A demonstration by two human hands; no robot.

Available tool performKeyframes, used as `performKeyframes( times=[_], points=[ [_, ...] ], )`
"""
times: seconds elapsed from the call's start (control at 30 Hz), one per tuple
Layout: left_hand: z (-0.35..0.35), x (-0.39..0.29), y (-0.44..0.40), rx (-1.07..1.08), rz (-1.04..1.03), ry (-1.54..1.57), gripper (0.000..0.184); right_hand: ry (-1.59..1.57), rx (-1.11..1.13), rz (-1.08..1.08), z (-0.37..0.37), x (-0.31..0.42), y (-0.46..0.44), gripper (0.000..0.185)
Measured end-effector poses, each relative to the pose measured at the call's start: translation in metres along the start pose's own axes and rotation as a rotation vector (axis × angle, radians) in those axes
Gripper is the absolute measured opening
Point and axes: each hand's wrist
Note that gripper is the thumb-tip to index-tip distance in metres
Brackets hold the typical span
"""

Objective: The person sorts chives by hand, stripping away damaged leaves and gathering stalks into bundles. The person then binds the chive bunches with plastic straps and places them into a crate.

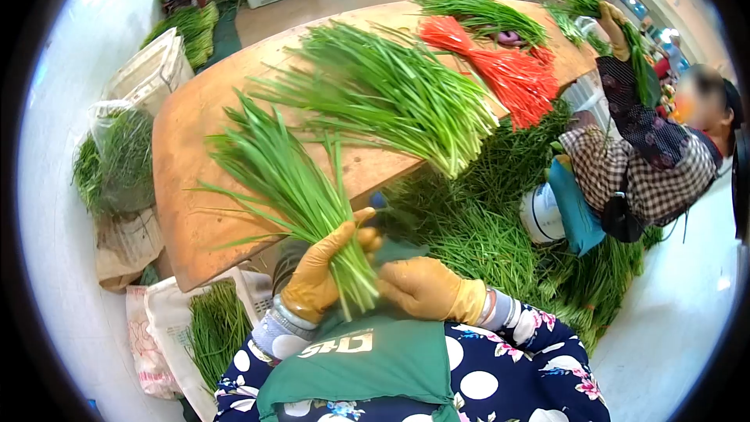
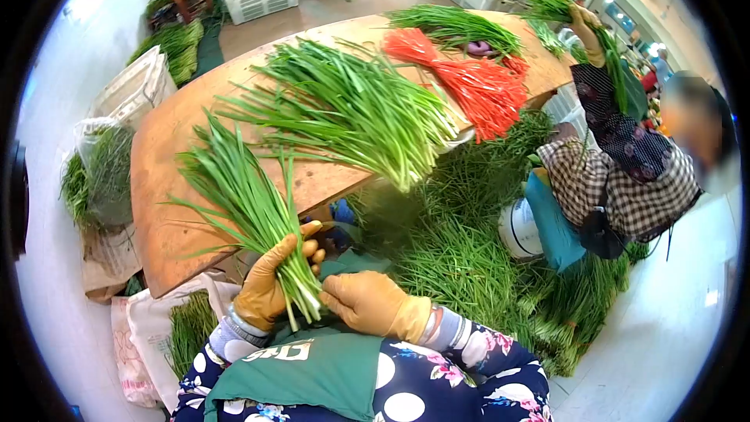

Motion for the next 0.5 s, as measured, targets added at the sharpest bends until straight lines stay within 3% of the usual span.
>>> performKeyframes(
  times=[0.07,0.1,0.13,0.2,0.27,0.33,0.47,0.5],
  points=[
    [0.006,0.002,-0.011,0.189,-0.005,0.114,0.041,0.028,-0.141,0.014,0.021,0.004,0.003,0.023],
    [-0.016,-0.006,-0.003,0.086,-0.067,0.052,0.041,0.046,-0.264,0.037,0.036,0.004,0.003,0.023],
    [-0.014,-0.014,-0.001,0.2,-0.101,0.167,0.041,0.092,-0.403,0.04,0.055,0.002,-0.001,0.023],
    [-0.034,-0.032,0.009,0.347,-0.227,0.237,0.04,0.376,-0.642,-0.008,0.087,-0.01,-0.01,0.024],
    [-0.041,-0.045,0.01,0.393,-0.366,0.159,0.045,0.604,-0.579,-0.122,0.099,-0.035,-0.027,0.023],
    [-0.041,-0.048,0.002,0.327,-0.376,0.118,0.047,0.883,-0.573,-0.191,0.098,-0.055,-0.043,0.027],
    [0.004,-0.027,-0.008,0.068,-0.106,0.155,0.044,1.039,-0.693,-0.317,0.098,-0.091,-0.053,0.038],
    [0.005,-0.023,-0.007,0.064,-0.122,0.123,0.042,1.076,-0.773,-0.244,0.106,-0.086,-0.051,0.029]
  ],
)
Point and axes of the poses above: each hand's wrist, its own y-axis away from the middle knuckle, its own z-axis out of the back of the hand, x = y × z, and after that the axes turned 7 degrees about -z, right-handed
